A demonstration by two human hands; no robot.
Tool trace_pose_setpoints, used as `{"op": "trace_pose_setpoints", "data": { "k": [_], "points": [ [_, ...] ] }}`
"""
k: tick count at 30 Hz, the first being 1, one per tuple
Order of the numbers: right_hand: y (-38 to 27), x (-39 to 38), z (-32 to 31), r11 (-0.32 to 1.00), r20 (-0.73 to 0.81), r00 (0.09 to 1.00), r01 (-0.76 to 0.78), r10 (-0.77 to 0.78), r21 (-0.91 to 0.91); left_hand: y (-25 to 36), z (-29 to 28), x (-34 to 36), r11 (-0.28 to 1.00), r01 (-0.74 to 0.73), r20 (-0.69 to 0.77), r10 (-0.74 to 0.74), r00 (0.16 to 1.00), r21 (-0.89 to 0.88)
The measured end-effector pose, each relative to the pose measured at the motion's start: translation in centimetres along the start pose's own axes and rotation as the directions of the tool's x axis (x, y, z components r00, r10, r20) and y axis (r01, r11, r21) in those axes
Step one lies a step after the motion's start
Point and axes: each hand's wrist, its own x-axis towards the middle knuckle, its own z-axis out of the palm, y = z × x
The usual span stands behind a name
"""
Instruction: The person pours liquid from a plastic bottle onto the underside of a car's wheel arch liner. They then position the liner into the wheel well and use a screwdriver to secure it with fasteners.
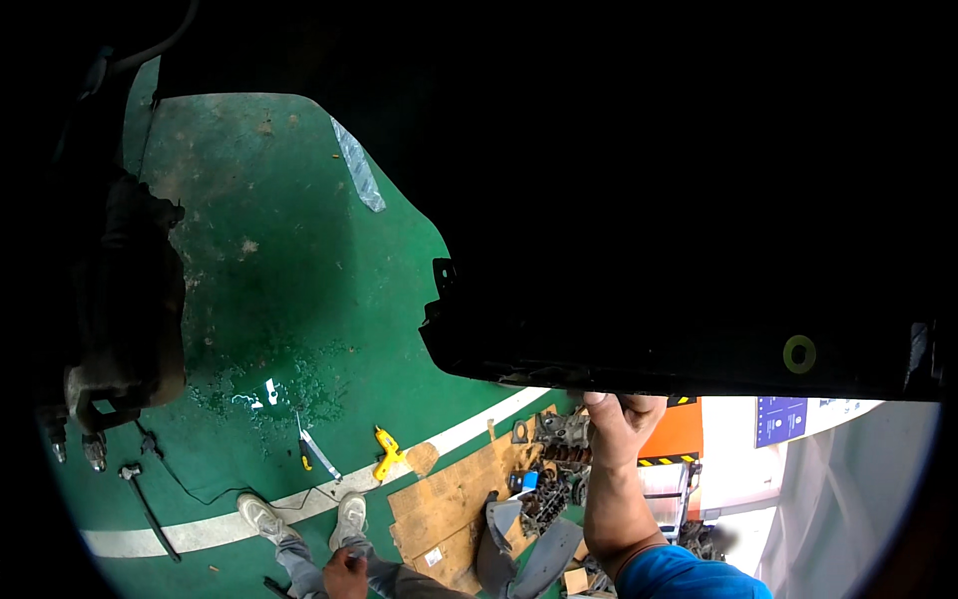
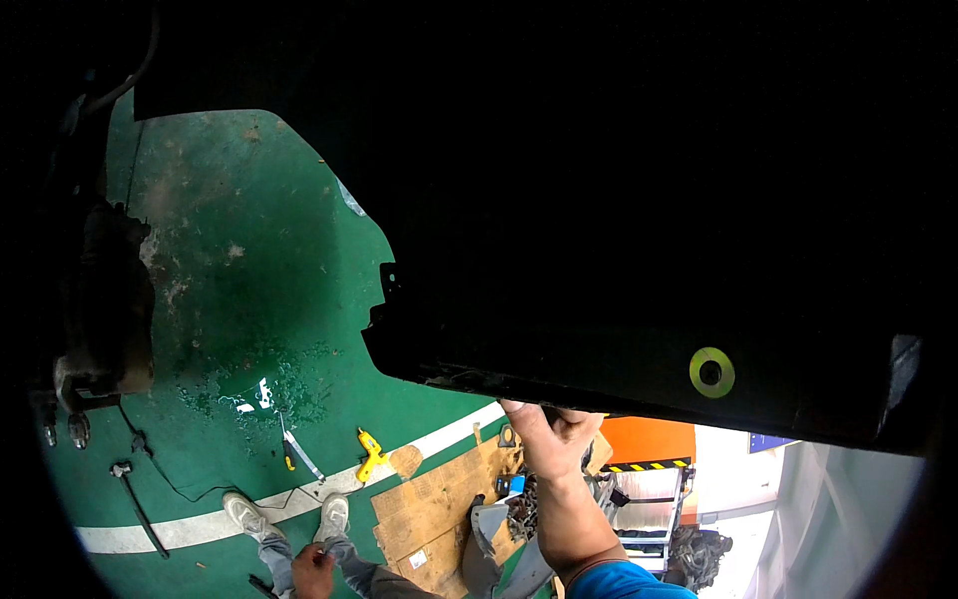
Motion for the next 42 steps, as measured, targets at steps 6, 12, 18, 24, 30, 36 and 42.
{"op": "trace_pose_setpoints", "data": {
  "k": [6,12,18,24,30,36,42],
  "points": [
    [-0.4,0.1,0.5,0.997,-0.043,0.996,-0.071,0.072,0.021,-3.4,0.8,1.0,0.990,-0.134,-0.067,0.137,0.988,0.048],
    [0.0,-0.7,0.1,0.999,-0.043,0.998,-0.050,0.051,0.013,-3.8,0.5,0.6,0.988,-0.117,-0.048,0.122,0.991,0.097],
    [0.5,-0.7,0.1,0.998,-0.087,0.995,-0.051,0.053,0.025,-3.9,0.1,0.4,0.980,-0.131,-0.045,0.139,0.989,0.151],
    [0.5,-0.9,-0.3,1.000,-0.082,0.996,-0.020,0.019,-0.012,-8.2,1.1,1.1,0.994,-0.106,-0.047,0.104,0.993,-0.040],
    [-1.4,0.1,-0.6,0.998,0.170,0.985,0.031,-0.022,-0.047,-14.2,2.1,1.6,0.985,-0.125,-0.147,0.142,0.979,0.119],
    [-3.9,2.8,-0.9,0.989,0.699,0.712,0.050,0.064,-0.141,-18.6,1.2,1.5,0.973,-0.038,-0.134,0.070,0.989,0.226],
    [-3.3,2.4,-2.9,0.981,0.780,0.594,-0.132,0.195,-0.145,-20.8,0.2,2.0,0.946,0.022,-0.036,-0.011,0.999,0.322]
  ]
}}
